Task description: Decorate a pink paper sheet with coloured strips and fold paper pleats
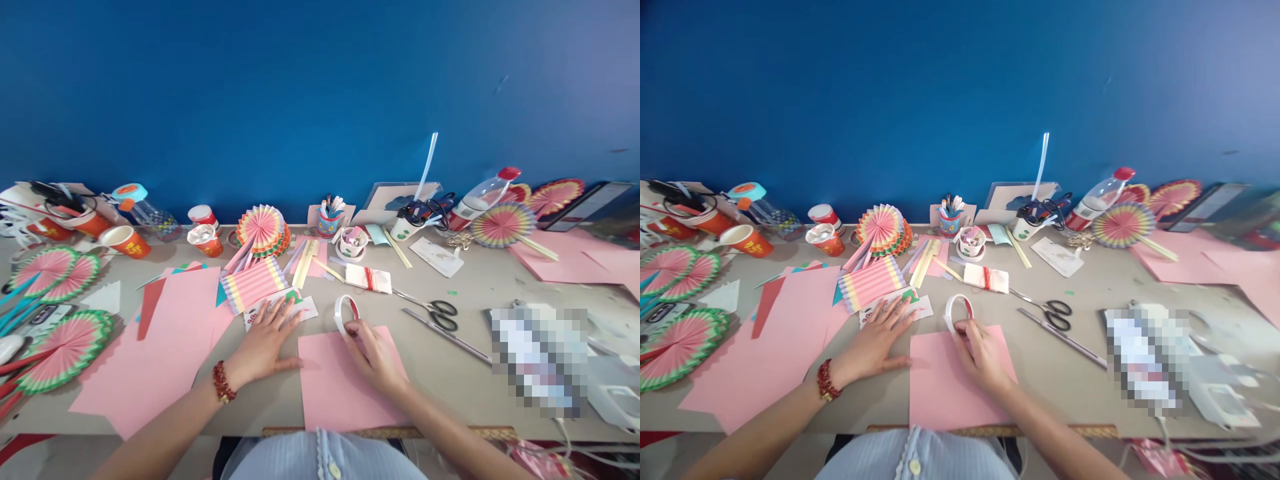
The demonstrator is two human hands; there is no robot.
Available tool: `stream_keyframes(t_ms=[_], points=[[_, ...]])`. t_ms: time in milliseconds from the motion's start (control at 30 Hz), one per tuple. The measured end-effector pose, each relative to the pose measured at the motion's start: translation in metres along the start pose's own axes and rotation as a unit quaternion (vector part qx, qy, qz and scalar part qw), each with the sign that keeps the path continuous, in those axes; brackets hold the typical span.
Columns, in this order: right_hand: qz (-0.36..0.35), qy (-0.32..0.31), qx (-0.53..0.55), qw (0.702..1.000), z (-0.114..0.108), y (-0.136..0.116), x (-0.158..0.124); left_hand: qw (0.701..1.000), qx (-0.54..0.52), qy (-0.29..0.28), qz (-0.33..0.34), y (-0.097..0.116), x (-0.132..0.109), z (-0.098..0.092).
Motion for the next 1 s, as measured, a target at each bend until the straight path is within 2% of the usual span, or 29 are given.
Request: stream_keyframes(t_ms=[200,333,400,500,600,767,867,1000], points=[[0.014,0.009,0.01,1.0,0.004,-0.002,0.003,0.998,-0.066,0.011,0.006,-0.008,0.0,-0.012],[0.011,0.016,0.02,1.0,0.004,-0.007,0.005,0.989,-0.122,0.075,-0.036,-0.013,-0.021,-0.033],[0.015,0.011,0.02,1.0,0.006,-0.009,0.007,0.992,-0.105,0.064,-0.016,0.004,-0.034,-0.032],[0.011,0.006,0.019,1.0,0.01,-0.015,0.01,0.993,-0.085,-0.021,0.081,0.046,-0.049,-0.015],[0.008,0.018,0.023,1.0,0.012,-0.018,0.012,0.991,-0.075,-0.033,0.102,0.058,-0.056,-0.008],[0.007,0.018,0.033,0.999,0.013,-0.008,0.014,0.994,-0.072,0.012,0.084,0.044,-0.05,-0.013],[0.0,0.026,0.031,0.999,0.011,-0.003,0.015,0.997,-0.042,0.029,0.051,0.028,-0.04,-0.016],[0.002,0.027,0.024,0.999,0.012,-0.002,0.014,0.999,0.01,0.03,0.011,0.005,-0.025,-0.01]])
Point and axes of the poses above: each hand's wrist, its own x-axis towards the middle knuckle, its own z-axis out of the palm, y = z × x, the point moved 10 cm from there along x, towards the middle knuckle, and after that the axes turned 3 degrees about -y, right-handed, at the moved point
